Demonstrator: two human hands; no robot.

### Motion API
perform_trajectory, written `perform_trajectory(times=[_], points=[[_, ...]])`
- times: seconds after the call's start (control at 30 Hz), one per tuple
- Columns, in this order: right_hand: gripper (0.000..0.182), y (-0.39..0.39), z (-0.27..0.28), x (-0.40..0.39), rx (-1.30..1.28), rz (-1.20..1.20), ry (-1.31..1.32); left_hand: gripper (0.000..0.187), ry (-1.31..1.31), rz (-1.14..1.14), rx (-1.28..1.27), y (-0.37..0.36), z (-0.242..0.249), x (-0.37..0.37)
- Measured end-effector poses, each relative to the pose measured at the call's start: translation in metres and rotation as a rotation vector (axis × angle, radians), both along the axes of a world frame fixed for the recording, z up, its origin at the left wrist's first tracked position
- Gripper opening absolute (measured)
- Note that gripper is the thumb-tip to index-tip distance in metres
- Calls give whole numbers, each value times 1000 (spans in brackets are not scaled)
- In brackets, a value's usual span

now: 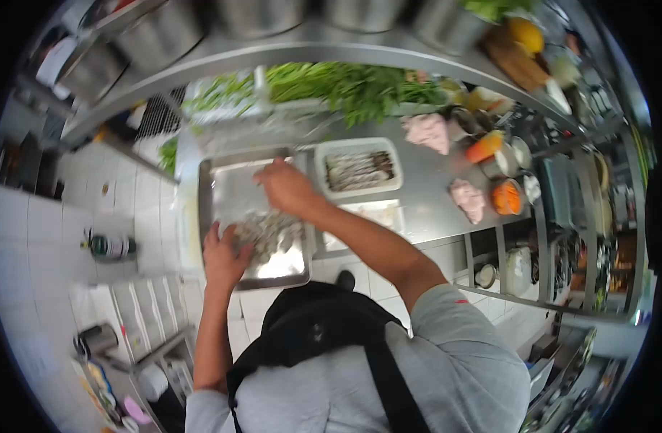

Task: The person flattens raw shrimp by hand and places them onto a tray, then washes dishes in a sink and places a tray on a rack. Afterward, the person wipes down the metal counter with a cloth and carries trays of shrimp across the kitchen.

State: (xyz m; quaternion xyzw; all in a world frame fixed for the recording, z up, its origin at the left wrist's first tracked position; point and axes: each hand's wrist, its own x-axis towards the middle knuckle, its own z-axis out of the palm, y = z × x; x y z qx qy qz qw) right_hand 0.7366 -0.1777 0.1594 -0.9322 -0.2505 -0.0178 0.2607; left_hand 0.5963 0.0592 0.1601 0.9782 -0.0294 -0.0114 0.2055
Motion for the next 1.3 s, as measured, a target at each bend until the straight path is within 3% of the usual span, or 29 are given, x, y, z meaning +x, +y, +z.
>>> perform_trajectory(times=[0.03,0.23,0.3,0.4,0.43,0.5,0.57,0.83,0.9,0.93,1.0,1.13,1.2,1.3], points=[[37,-16,8,-13,77,49,-80,60,-4,7,-20,0,3,-2],[41,-184,124,-80,349,-181,163,61,51,114,-163,12,7,-12],[45,-252,176,-90,347,-370,47,60,10,107,-175,16,3,-17],[37,-349,273,-96,424,-639,-348,58,20,167,-266,13,3,-17],[38,-368,314,-98,479,-846,-259,57,33,177,-296,8,7,-16],[40,-433,344,-71,348,-794,-621,56,35,186,-322,-4,20,-17],[44,-471,370,-53,398,-807,-639,55,30,148,-322,-23,36,-10],[45,-489,471,-102,465,-857,-1079,55,-100,209,-407,-43,56,-12],[44,-475,510,-101,532,-646,-1158,55,-98,234,-366,-41,58,-12],[43,-445,536,-108,479,-663,-1202,55,-100,206,-367,-47,67,-6],[49,-401,584,-105,460,-391,-1236,56,-144,139,-367,-67,83,9],[60,-331,657,-51,83,-439,-836,56,-169,3,-466,-139,142,21],[67,-306,682,-32,-150,-514,-416,55,-137,-48,-540,-162,159,16],[68,-313,678,10,-34,-380,-364,54,-58,-133,-648,-164,160,3]])
